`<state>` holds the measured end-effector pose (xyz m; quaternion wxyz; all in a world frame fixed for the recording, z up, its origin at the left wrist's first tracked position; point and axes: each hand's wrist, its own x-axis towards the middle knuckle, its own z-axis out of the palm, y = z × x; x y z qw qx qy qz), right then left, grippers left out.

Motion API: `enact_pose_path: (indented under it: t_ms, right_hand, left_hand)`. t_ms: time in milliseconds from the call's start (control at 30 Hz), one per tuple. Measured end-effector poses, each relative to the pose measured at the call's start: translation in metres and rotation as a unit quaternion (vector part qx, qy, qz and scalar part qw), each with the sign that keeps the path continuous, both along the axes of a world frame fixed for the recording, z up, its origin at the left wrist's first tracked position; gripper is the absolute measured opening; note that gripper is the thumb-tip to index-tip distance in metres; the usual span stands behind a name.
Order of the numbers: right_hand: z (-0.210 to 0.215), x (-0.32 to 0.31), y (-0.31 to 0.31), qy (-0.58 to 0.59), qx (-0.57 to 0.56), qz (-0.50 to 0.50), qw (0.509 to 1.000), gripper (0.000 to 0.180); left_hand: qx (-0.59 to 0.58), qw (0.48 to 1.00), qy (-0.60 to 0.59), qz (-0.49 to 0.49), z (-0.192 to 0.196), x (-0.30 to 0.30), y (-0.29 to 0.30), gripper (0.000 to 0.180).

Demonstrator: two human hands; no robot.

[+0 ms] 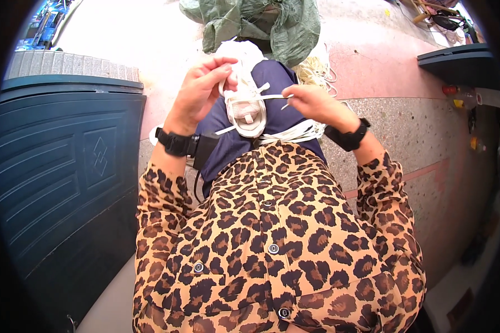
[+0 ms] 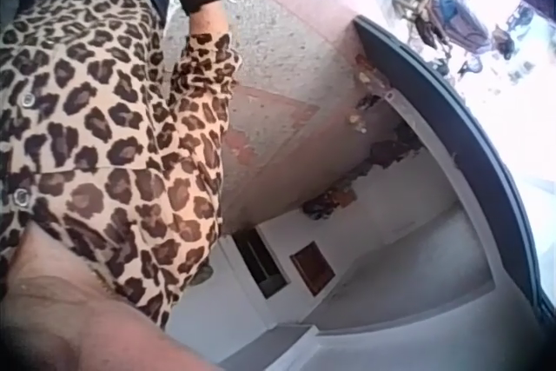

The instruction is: Insert and thread laces through the eyelets of a white sneaker.

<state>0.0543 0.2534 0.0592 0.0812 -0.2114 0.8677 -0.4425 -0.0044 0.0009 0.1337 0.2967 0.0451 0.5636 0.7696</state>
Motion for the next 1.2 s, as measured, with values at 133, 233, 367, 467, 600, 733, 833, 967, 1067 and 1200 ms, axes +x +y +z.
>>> enact_pose_path:
  t_ms: [133, 233, 367, 467, 600, 733, 833, 967, 1067, 1200]
  right_hand:
    - [-0.036, -0.001, -0.03, 0.042, 0.041, 0.086, 0.995, 0.011]
    - [-0.051, -0.005, -0.04, 0.097, 0.111, 0.042, 0.988, 0.01]
    - [-0.052, -0.013, -0.045, 0.177, 0.122, -0.029, 0.976, 0.011]
    - [-0.056, -0.014, -0.047, 0.163, 0.166, -0.039, 0.972, 0.009]
    - [-0.061, -0.012, -0.05, 0.159, 0.208, -0.052, 0.964, 0.009]
    - [-0.058, -0.012, -0.054, 0.201, 0.187, -0.053, 0.96, 0.013]
    - [-0.062, -0.013, -0.053, 0.22, 0.184, -0.039, 0.957, 0.013]
    - [-0.059, -0.014, -0.055, 0.253, 0.192, -0.044, 0.947, 0.012]
    - [-0.057, -0.015, -0.055, 0.256, 0.22, -0.04, 0.94, 0.012]
    - [-0.048, -0.013, -0.059, 0.223, 0.246, -0.026, 0.943, 0.011]
  left_hand:
    - [-0.008, 1.0, 0.015, 0.012, 0.02, 0.018, -0.015, 0.023]
    - [-0.029, 0.999, 0.029, 0.014, 0.027, 0.022, -0.027, 0.025]
    - [-0.234, 0.957, 0.157, 0.074, 0.001, 0.013, -0.051, 0.025]
    - [-0.33, 0.926, 0.11, 0.145, -0.02, 0.003, -0.087, 0.019]
    - [-0.132, 0.958, -0.032, 0.253, 0.0, -0.003, -0.075, 0.018]
    - [0.209, 0.954, -0.064, 0.204, -0.004, -0.018, -0.111, 0.023]
    - [0.122, 0.972, 0.001, 0.202, -0.002, -0.022, -0.124, 0.024]
    - [-0.537, 0.738, 0.376, 0.158, -0.036, -0.001, -0.106, 0.019]
    - [-0.559, 0.666, 0.493, 0.013, -0.08, 0.03, -0.085, 0.015]
    - [-0.517, 0.802, 0.299, 0.031, -0.096, 0.07, -0.046, 0.016]
